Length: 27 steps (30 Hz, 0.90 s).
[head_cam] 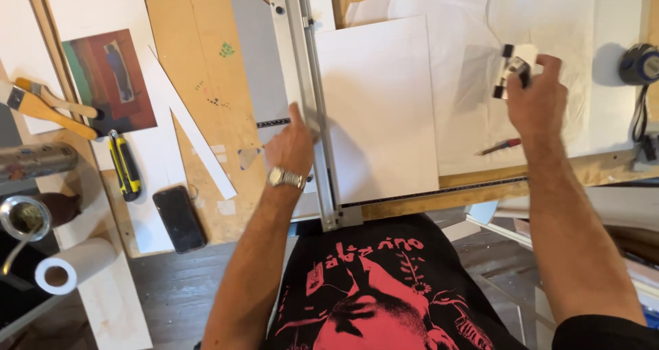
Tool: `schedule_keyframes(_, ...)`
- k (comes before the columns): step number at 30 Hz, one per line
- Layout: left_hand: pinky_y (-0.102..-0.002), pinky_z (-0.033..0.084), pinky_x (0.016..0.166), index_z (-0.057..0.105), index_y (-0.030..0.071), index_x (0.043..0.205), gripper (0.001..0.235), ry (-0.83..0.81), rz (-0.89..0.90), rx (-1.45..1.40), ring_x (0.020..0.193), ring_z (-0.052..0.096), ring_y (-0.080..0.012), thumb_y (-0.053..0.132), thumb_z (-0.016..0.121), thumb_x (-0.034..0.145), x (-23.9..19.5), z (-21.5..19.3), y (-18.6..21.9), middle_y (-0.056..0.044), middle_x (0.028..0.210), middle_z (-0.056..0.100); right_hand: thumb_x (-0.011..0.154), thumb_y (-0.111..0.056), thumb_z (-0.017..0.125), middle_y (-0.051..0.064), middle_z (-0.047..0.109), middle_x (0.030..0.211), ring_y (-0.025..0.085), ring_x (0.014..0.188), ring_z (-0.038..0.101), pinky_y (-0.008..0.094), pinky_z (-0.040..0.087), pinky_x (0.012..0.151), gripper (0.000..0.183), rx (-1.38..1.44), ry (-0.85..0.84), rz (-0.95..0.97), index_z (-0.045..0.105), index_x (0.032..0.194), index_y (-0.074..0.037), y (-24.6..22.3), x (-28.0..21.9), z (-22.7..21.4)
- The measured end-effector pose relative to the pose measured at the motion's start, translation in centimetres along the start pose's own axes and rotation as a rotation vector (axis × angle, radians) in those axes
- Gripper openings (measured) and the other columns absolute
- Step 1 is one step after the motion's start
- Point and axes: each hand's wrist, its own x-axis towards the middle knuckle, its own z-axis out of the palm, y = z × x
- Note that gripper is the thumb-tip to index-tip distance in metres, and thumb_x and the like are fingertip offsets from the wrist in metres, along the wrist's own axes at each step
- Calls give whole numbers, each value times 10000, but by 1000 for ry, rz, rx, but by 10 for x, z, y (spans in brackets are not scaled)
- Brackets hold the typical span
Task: Cutting a rectangular opening in a matboard using a professional mat cutter.
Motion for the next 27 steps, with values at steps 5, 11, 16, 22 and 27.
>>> schedule_keyframes(5, -494, 565, 594, 436, 121, 1353, 457, 118, -238, -283, 767, 694, -357, 358, 601, 999, -51, 41, 1, -167, 921, 721, 1084, -341, 639, 214, 636, 1133, 443, 1031, 589, 592, 456, 843, 517, -154, -179, 18, 483, 1482, -50, 20, 15, -18)
schedule_keyframes(11, -480, 522, 777, 488, 103, 1348, 491, 376, -174, -356, 1078, 599, -290, 201, 728, 931, -87, 83, -5, -58, 1064, 730, 994, -199, 764, 123, 663, 1039, 348, 979, 635, 500, 521, 832, 378, -19, -126, -266, 600, 1308, -68, 33, -23, 20)
schedule_keyframes(16, -405, 553, 870, 519, 114, 1354, 474, 343, -292, -605, 1005, 680, -252, 213, 747, 950, -67, 87, -21, -94, 1073, 751, 924, -313, 713, 78, 769, 1071, 279, 1034, 731, 446, 561, 931, 459, 221, -443, -125, 580, 1325, -134, 21, -66, 55)
schedule_keyframes(22, -459, 542, 893, 609, 121, 1068, 541, 288, -393, -737, 1031, 717, -335, 580, 786, 845, -65, 71, -39, -114, 1012, 752, 910, -404, 704, -11, 770, 1075, 220, 1062, 720, 403, 534, 975, 460, 216, -479, 16, 613, 1317, -209, 5, -78, 57)
schedule_keyframes(27, -237, 471, 573, 579, 14, 1053, 364, 431, -275, -1143, 740, 579, -161, 332, 733, 963, -97, 31, -54, -73, 840, 599, 877, -512, 712, -62, 761, 1080, 212, 1058, 715, 404, 534, 970, 473, 131, -475, 114, 633, 1281, -279, 1, -82, 68)
